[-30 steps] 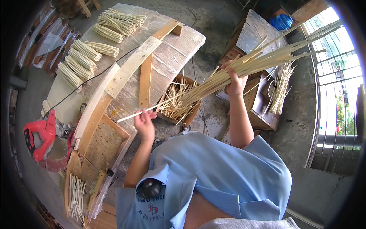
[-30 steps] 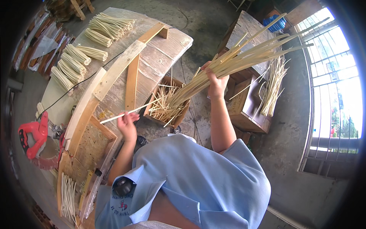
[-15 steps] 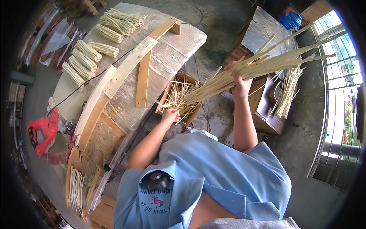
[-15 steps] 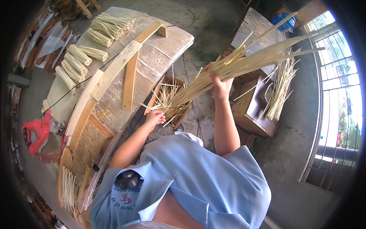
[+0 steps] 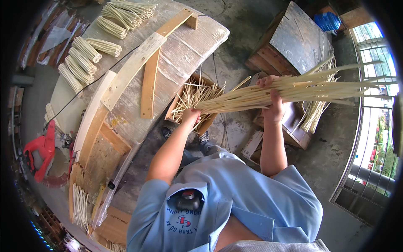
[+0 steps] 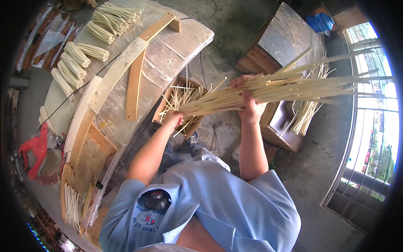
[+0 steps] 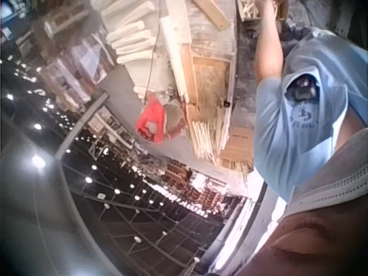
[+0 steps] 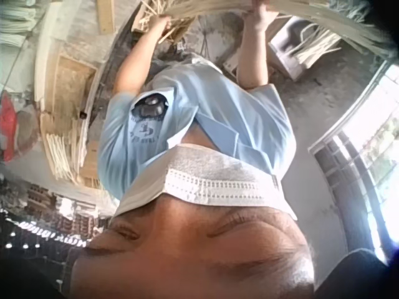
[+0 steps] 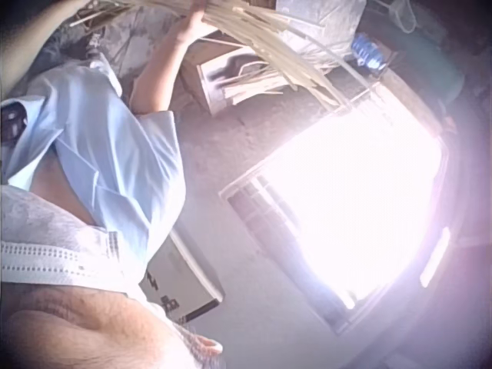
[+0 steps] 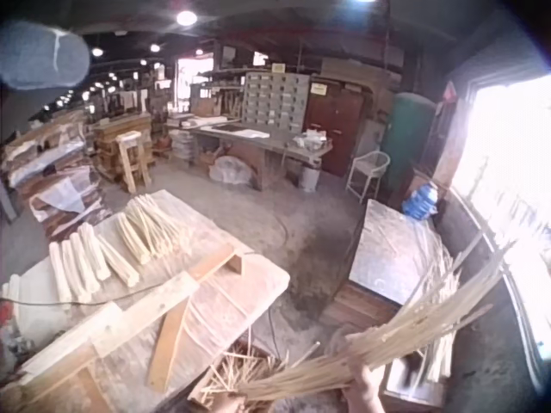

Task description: The person gathers bamboo sticks from a table and floor, aligns them in bundles, and places them on a workbench. The person repeatedly picks up sticks, arranges them, and stacks the bundles.

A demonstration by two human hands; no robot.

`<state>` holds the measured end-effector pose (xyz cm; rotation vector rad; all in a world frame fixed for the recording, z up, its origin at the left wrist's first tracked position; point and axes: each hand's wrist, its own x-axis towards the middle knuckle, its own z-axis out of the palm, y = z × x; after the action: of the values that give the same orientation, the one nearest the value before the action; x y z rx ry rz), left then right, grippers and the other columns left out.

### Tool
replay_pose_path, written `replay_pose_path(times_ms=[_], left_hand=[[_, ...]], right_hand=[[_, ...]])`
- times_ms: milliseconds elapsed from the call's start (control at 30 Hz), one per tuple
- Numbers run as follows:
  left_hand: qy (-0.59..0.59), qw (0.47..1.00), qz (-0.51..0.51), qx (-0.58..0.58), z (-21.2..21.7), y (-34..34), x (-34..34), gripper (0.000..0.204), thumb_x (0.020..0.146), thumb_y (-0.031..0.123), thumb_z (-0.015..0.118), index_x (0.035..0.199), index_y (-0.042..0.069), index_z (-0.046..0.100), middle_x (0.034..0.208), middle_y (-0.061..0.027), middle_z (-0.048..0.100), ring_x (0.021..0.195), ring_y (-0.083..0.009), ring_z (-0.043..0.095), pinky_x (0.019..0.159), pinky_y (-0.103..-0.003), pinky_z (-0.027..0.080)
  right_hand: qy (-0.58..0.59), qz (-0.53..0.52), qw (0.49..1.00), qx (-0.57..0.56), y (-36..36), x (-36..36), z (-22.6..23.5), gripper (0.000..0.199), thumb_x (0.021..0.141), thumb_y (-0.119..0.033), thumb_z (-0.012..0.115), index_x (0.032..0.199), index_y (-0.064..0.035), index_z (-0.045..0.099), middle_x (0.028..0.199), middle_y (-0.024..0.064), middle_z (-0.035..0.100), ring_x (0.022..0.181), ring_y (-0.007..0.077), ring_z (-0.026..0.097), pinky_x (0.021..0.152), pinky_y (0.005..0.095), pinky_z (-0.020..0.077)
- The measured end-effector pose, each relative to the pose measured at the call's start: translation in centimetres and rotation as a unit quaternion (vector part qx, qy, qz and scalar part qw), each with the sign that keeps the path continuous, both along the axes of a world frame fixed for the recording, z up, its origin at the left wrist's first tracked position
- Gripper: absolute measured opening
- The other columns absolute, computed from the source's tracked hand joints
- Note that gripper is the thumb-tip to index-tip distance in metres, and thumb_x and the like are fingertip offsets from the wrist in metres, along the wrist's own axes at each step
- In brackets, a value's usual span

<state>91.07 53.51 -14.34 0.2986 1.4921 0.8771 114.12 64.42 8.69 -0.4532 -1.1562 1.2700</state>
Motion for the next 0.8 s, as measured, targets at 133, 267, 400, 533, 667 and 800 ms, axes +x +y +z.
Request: replay_pose_path(times_ms=[133, 267, 400, 533, 667, 800], left_hand=[[-0.059, 0.998, 0.011, -0.019, -2.1, 0.4, -0.1, 0.004, 0.087, 0.006, 0.063, 0.086, 0.006, 0.067, 0.073, -0.0007, 0.064, 0.058, -0.0088, 0.058, 0.05, -0.024, 0.048], [-0.061, 0.997, 0.029, -0.039, -4.2, 0.0, 0.3, 0.006, 0.085, 0.008, 0.065, 0.086, 0.002, 0.066, 0.063, -0.0035, 0.06, 0.047, -0.0098, 0.053, 0.041, -0.025, 0.041], [-0.011, 0.999, 0.036, 0.001, -5.9, -0.9, -0.1, 0.009, 0.085, 0.009, 0.063, 0.081, 0.002, 0.064, 0.062, -0.0051, 0.061, 0.045, -0.0112, 0.052, 0.04, -0.026, 0.038], [-0.215, 0.965, 0.146, 0.044, -8.1, -1.9, -2.0, 0.01, 0.093, 0.011, 0.062, 0.086, 0.005, 0.056, 0.059, 0.0006, 0.049, 0.042, -0.0091, 0.041, 0.038, -0.024, 0.031], [-0.341, 0.927, 0.155, 0.021, -10.8, -2.7, -4.6, 0.008, 0.097, 0.013, 0.06, 0.091, 0.01, 0.055, 0.059, 0.0042, 0.042, 0.044, -0.0061, 0.038, 0.039, -0.023, 0.029], [-0.264, 0.932, 0.247, 0.011, -14.3, -3.2, -6.8, 0.009, 0.095, 0.01, 0.064, 0.094, 0.012, 0.056, 0.059, 0.0034, 0.042, 0.045, -0.0073, 0.038, 0.039, -0.023, 0.03]], right_hand=[[-0.006, 0.018, 1.0, 0.002, -0.2, -1.0, -0.7, 0.042, 0.087, -0.013, 0.069, 0.12, -0.0067, 0.044, 0.099, 0.0133, 0.059, 0.089, 0.0249, 0.057, 0.085, 0.0472, 0.0482], [-0.032, 0.012, 0.999, -0.016, -0.8, -2.3, -1.9, 0.04, 0.087, -0.012, 0.068, 0.117, -0.0077, 0.043, 0.099, 0.013, 0.06, 0.09, 0.0244, 0.057, 0.086, 0.047, 0.0472], [-0.054, -0.007, 0.998, -0.028, -0.9, -4.2, -3.8, 0.036, 0.087, -0.011, 0.068, 0.116, -0.0065, 0.046, 0.099, 0.0127, 0.06, 0.09, 0.0247, 0.057, 0.086, 0.0472, 0.0475], [-0.063, -0.006, 0.996, -0.058, -0.4, -5.5, -5.6, 0.026, 0.087, -0.011, 0.066, 0.109, -0.0036, 0.053, 0.097, 0.0122, 0.059, 0.089, 0.025, 0.057, 0.085, 0.0477, 0.0478], [-0.053, -0.021, 0.995, -0.086, 0.4, -6.3, -7.1, 0.019, 0.088, -0.011, 0.065, 0.103, -0.0025, 0.057, 0.095, 0.0111, 0.059, 0.087, 0.0237, 0.056, 0.085, 0.0465, 0.047], [-0.073, -0.034, 0.992, -0.101, 2.2, -6.4, -7.4, 0.025, 0.088, -0.015, 0.062, 0.109, -0.0092, 0.05, 0.093, 0.0088, 0.057, 0.085, 0.0219, 0.052, 0.09, 0.046, 0.044]])
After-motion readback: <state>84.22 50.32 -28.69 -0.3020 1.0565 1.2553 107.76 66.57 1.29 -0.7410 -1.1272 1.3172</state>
